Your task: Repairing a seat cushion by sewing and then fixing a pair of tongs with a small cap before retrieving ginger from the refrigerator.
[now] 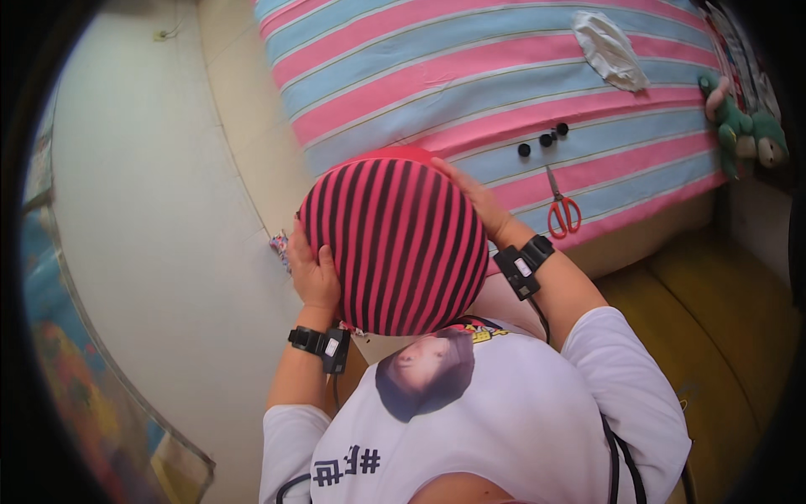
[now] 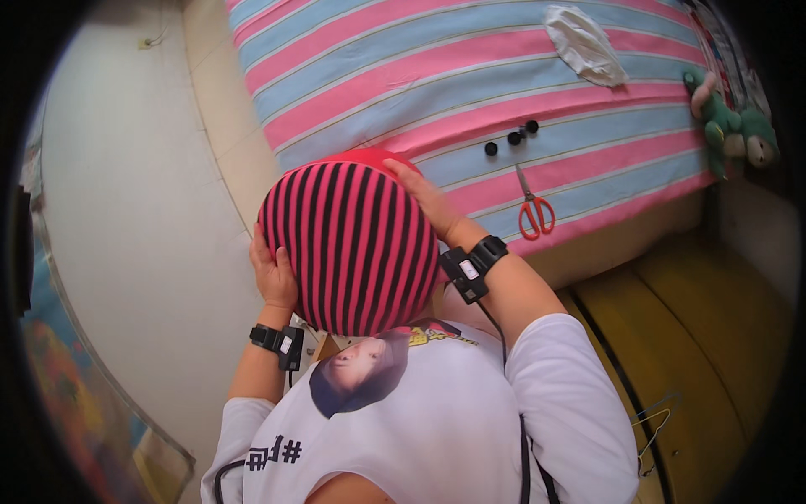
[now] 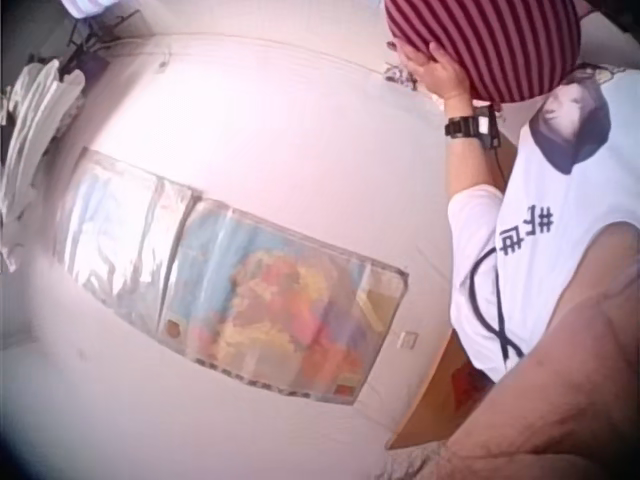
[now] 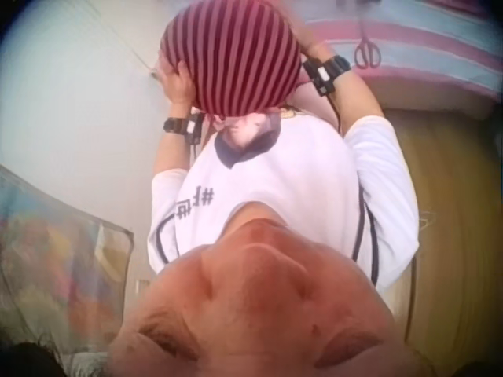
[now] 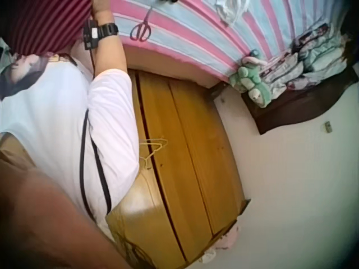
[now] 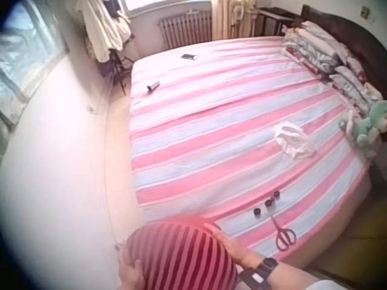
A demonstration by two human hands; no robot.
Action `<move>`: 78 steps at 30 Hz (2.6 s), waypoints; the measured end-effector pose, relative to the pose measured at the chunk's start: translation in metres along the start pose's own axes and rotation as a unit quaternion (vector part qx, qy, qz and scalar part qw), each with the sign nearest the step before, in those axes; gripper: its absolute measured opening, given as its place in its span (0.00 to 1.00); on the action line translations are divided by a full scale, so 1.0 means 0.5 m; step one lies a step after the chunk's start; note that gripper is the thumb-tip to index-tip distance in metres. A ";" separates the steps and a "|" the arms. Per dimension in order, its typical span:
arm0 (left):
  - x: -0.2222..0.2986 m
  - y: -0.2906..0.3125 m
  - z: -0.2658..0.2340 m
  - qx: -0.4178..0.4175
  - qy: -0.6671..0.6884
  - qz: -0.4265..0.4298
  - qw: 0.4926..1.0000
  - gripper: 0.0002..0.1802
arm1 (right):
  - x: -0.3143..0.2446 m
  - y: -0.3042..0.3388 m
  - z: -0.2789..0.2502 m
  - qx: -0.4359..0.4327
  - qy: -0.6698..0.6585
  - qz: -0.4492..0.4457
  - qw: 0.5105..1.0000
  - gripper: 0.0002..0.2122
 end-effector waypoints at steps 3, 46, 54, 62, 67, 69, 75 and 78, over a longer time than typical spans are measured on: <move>-0.037 0.016 0.022 0.029 0.174 -0.092 0.980 0.31 | 0.083 0.007 -0.050 0.070 0.013 0.015 0.997 0.28; -0.064 0.163 0.079 -0.099 0.708 -0.557 0.422 0.34 | -0.116 -0.050 0.048 0.081 0.138 0.226 0.961 0.27; -0.050 0.302 0.021 -0.082 0.768 -0.374 0.513 0.37 | -0.116 0.165 0.013 -0.029 0.034 0.126 0.991 0.32; -0.098 0.383 0.094 -0.086 0.754 -0.487 0.431 0.31 | 0.023 0.172 -0.038 0.052 -0.076 0.342 0.935 0.32; -0.059 0.380 0.072 -0.176 0.803 -0.422 0.381 0.27 | 0.056 0.220 -0.064 0.049 -0.116 0.327 0.936 0.32; -0.048 0.399 0.085 -0.131 0.771 -0.458 0.421 0.33 | 0.043 0.248 -0.049 0.041 -0.089 0.250 0.963 0.30; -0.004 0.384 0.028 -0.106 0.766 -0.328 0.542 0.45 | -0.044 0.295 -0.028 -0.007 -0.064 0.122 0.990 0.32; 0.020 0.335 -0.023 -0.096 0.762 -0.246 0.591 0.53 | -0.086 0.290 -0.041 -0.035 -0.076 0.071 0.994 0.39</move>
Point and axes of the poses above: each hand's wrist, its own y-axis away from the middle knuckle, its own z-axis out of the palm, x = y × z, the point moved 3 cm from there along -y, towards the middle knuckle, and after that the axes turned 9 degrees about x, right-handed, at the moved point
